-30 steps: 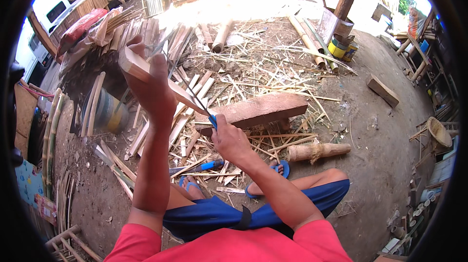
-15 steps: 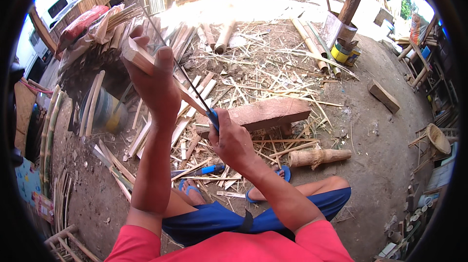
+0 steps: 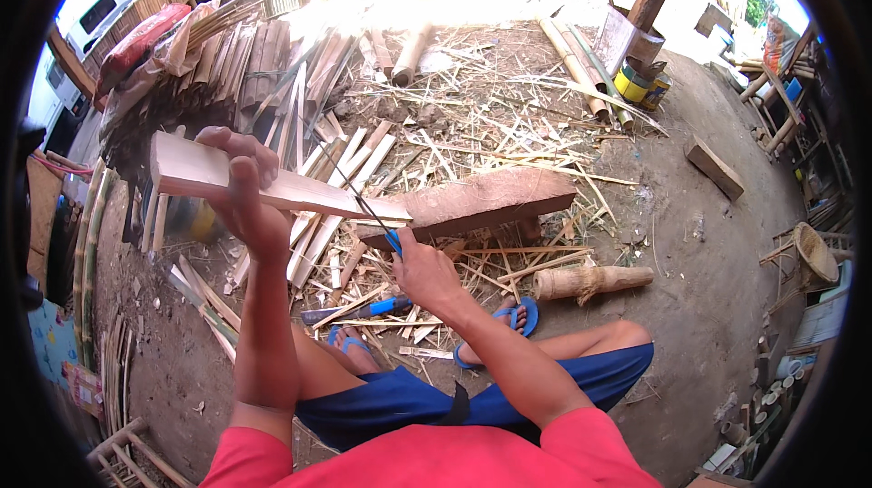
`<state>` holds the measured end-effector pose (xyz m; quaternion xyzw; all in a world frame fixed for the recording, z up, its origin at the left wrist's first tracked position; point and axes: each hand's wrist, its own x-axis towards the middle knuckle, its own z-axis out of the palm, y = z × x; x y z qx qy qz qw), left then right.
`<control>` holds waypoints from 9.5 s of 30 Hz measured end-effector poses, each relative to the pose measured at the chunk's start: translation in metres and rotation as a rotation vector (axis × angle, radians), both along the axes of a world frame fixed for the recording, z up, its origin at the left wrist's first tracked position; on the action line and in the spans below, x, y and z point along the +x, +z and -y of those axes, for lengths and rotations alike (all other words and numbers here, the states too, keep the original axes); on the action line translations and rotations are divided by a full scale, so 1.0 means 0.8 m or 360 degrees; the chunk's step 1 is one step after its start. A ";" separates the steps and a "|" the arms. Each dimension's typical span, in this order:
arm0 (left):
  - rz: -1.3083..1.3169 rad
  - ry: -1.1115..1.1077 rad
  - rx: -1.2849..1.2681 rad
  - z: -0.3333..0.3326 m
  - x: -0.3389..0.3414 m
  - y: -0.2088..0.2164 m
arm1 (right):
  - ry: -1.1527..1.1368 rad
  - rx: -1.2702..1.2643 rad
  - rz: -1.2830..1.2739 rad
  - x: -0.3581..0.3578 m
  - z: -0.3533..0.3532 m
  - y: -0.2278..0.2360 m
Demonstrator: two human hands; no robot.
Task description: The person sits on the ground and uses a knife to shave thin strips from a wooden plank. They repeatedly hold the plank in one hand and draw the knife along its surface, then place the shaved pieces on the ground.
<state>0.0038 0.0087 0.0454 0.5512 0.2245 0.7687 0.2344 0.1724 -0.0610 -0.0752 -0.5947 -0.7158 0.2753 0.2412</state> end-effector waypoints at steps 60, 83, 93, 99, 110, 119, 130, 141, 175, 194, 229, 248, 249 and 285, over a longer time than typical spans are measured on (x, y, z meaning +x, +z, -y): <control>-0.0554 -0.0152 -0.0872 -0.064 -0.089 -0.121 | -0.0668 -0.0608 -0.0218 0.105 0.066 -0.304; 0.0307 -0.0273 -0.0382 -0.036 -0.015 -0.044 | -0.0469 -0.0486 -0.0322 0.057 0.064 -0.120; 0.0207 -0.0445 -0.0227 0.003 0.006 -0.045 | -0.0151 0.0080 -0.0311 0.002 0.048 -0.013; 0.0308 -0.0369 -0.0331 0.006 -0.011 -0.043 | 0.0149 0.0137 -0.0326 -0.005 0.039 -0.012; 0.0217 -0.0444 -0.0248 0.024 0.011 -0.050 | -0.0251 -0.0246 -0.0035 0.030 0.035 -0.125; 0.0214 -0.0407 -0.0213 0.025 0.002 -0.050 | -0.0106 -0.0311 -0.0351 0.046 0.024 -0.109; 0.0080 -0.0412 -0.0228 0.026 -0.003 -0.052 | -0.0180 -0.0033 -0.0172 0.026 0.045 -0.088; 0.0248 -0.0321 -0.0226 0.015 -0.004 -0.050 | -0.0116 0.0054 -0.0312 0.048 0.017 -0.187; 0.0208 -0.0385 -0.0190 -0.005 -0.025 -0.053 | -0.0331 -0.0246 -0.0081 -0.004 -0.033 -0.131; 0.0272 -0.0436 -0.0234 0.015 -0.051 -0.065 | -0.0224 -0.0327 -0.0184 0.009 -0.003 -0.138; 0.0276 0.0225 -0.0225 -0.008 -0.012 -0.072 | -0.0570 -0.0750 -0.0016 0.016 -0.018 -0.201; 0.0112 0.0430 -0.0447 -0.036 0.005 -0.143 | -0.0543 -0.0677 -0.0045 0.034 -0.015 -0.262; 0.0065 0.0387 -0.0404 -0.041 0.008 -0.166 | -0.0524 -0.0736 -0.0057 0.041 -0.018 -0.275; -0.0256 0.1517 -0.2799 0.279 -0.381 -0.492 | 0.0755 -0.0596 0.0160 -0.207 0.007 -0.243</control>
